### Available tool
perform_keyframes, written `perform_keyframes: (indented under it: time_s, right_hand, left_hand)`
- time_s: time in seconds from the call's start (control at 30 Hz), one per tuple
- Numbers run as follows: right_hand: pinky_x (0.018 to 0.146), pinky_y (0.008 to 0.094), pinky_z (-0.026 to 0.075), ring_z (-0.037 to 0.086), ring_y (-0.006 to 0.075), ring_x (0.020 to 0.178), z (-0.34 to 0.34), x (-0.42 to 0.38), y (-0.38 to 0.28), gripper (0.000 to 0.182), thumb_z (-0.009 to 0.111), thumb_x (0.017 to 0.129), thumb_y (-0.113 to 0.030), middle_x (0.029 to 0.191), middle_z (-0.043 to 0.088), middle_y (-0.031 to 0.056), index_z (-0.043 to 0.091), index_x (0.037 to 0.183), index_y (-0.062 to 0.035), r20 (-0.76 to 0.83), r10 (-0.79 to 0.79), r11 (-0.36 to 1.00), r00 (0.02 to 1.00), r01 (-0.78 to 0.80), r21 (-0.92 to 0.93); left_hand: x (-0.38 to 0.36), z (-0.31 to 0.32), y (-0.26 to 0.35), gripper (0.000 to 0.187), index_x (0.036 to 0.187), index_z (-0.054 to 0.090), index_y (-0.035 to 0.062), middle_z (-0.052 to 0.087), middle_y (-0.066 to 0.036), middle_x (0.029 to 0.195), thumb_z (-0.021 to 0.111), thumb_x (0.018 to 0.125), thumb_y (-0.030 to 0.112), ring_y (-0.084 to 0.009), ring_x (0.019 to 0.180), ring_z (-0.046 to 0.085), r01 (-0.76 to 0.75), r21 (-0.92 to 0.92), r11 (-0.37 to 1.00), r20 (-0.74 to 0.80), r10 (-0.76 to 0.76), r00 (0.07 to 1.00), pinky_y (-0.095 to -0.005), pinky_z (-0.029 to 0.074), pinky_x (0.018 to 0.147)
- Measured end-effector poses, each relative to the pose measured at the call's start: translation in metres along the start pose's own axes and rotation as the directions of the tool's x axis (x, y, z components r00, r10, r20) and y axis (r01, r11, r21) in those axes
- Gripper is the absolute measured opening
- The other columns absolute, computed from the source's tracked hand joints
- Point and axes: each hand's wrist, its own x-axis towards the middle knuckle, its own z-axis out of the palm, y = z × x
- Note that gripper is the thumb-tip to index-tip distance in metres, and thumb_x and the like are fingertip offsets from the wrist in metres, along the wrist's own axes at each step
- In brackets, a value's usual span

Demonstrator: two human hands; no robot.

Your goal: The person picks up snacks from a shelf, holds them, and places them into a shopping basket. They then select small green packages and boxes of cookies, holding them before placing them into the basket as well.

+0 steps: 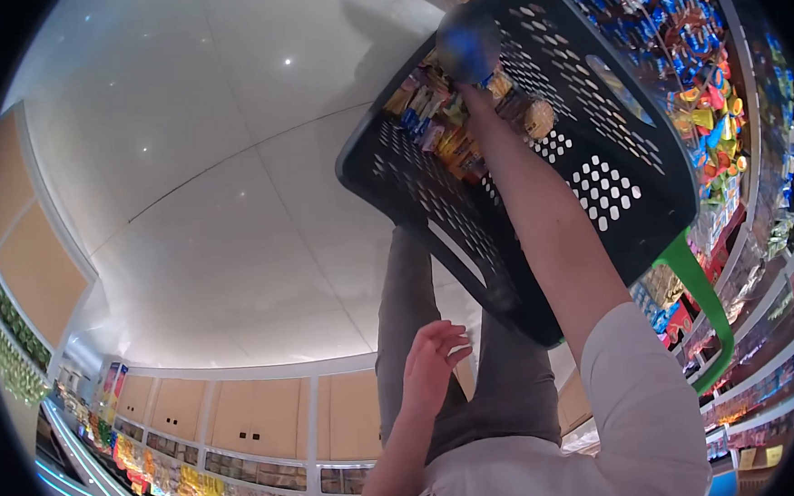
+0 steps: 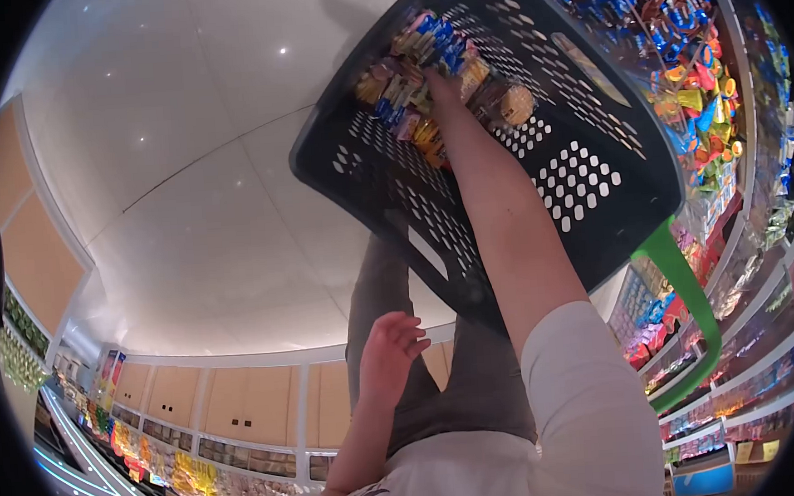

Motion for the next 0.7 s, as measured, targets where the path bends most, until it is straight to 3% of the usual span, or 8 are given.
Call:
perform_keyframes:
  time_s: [0.1,0.17,0.3,0.4,0.47,0.57,0.67,0.7]
  right_hand:
    - [0.07,0.039,0.054,0.062,0.0265,0.086,0.029,0.013,0.013,0.049,0.071,0.074,-0.012,0.103,0.059,0.013,0.049,0.116,-0.0004,0.014,-0.137,0.987,0.991,0.135,0.083]
    - [0.071,0.0378,0.053,0.061,0.0272,0.088,0.044,0.044,0.02,0.051,0.071,0.074,-0.012,0.104,0.059,0.0136,0.048,0.118,-0.0016,-0.068,-0.147,0.988,0.987,0.144,-0.045]
    - [0.091,0.036,0.046,0.054,0.0306,0.11,0.069,0.099,0.009,0.095,0.081,0.06,-0.033,0.122,0.051,0.0211,0.032,0.132,0.0047,-0.181,-0.111,0.977,0.977,0.073,-0.201]
    - [0.09,0.0357,0.046,0.056,0.0302,0.107,0.089,0.112,0.004,0.089,0.079,0.063,-0.032,0.12,0.053,0.0217,0.033,0.129,0.0056,-0.191,-0.425,0.903,0.885,0.399,-0.16]
    - [0.087,0.0372,0.047,0.06,0.0293,0.1,0.084,0.114,-0.002,0.069,0.075,0.067,-0.028,0.107,0.059,0.0205,0.044,0.118,0.0077,-0.155,-0.379,0.925,0.912,0.37,-0.084]
    - [0.082,0.0433,0.047,0.062,0.0337,0.088,0.077,0.106,-0.001,0.043,0.069,0.07,-0.022,0.089,0.063,0.0222,0.055,0.098,0.0081,-0.088,-0.496,0.858,0.864,0.473,-0.201]
    - [0.084,0.0472,0.046,0.059,0.0402,0.091,0.069,0.066,-0.006,0.041,0.065,0.071,-0.019,0.091,0.06,0.0253,0.054,0.102,0.0055,-0.096,-0.622,0.688,0.777,0.483,-0.542]
    - [0.089,0.0498,0.042,0.053,0.0443,0.1,0.067,0.046,-0.009,0.041,0.062,0.073,-0.018,0.099,0.056,0.028,0.053,0.107,0.0026,-0.157,-0.544,0.746,0.824,0.39,-0.539]
  left_hand:
    - [0.014,-0.016,0.006,0.044,0.125,0.044,0.0059,0.055,-0.014,0.12,0.047,0.094,0.037,-0.0261,0.108,0.055,-0.066,0.021,0.998,0.011,0.066,0.998,-0.0444,0.044,0.094]
    - [0.022,-0.025,0.011,0.045,0.126,0.043,0.0065,0.054,-0.015,0.121,0.047,0.094,0.037,-0.0261,0.108,0.054,-0.109,0.002,0.994,-0.01,0.109,0.994,-0.045,0.043,0.095]
    - [0.032,-0.037,0.014,0.044,0.127,0.043,0.0076,0.054,-0.014,0.123,0.046,0.095,0.037,-0.026,0.109,0.054,-0.137,-0.015,0.99,-0.051,0.136,0.989,-0.0454,0.043,0.095]
    - [0.039,-0.033,0.014,0.046,0.126,0.042,0.0042,0.054,-0.016,0.121,0.049,0.093,0.035,-0.0264,0.108,0.055,-0.118,-0.051,0.992,-0.074,0.114,0.991,-0.0436,0.043,0.095]
    - [0.041,-0.033,0.013,0.047,0.125,0.042,0.0025,0.054,-0.017,0.12,0.051,0.093,0.035,-0.0264,0.107,0.055,-0.115,-0.065,0.991,-0.087,0.109,0.99,-0.0425,0.043,0.094]
    - [0.043,-0.029,0.012,0.047,0.126,0.042,0.0027,0.054,-0.016,0.12,0.051,0.093,0.035,-0.0256,0.107,0.055,-0.118,-0.05,0.992,-0.085,0.114,0.99,-0.0418,0.044,0.094]
    - [0.043,-0.025,0.014,0.046,0.126,0.042,0.0028,0.054,-0.015,0.12,0.05,0.094,0.034,-0.0248,0.107,0.055,-0.124,-0.029,0.992,-0.081,0.121,0.989,-0.0414,0.044,0.094]
    - [0.041,-0.022,0.015,0.045,0.126,0.042,0.0029,0.055,-0.015,0.12,0.049,0.094,0.034,-0.0246,0.107,0.055,-0.125,-0.023,0.992,-0.082,0.123,0.989,-0.0413,0.044,0.094]
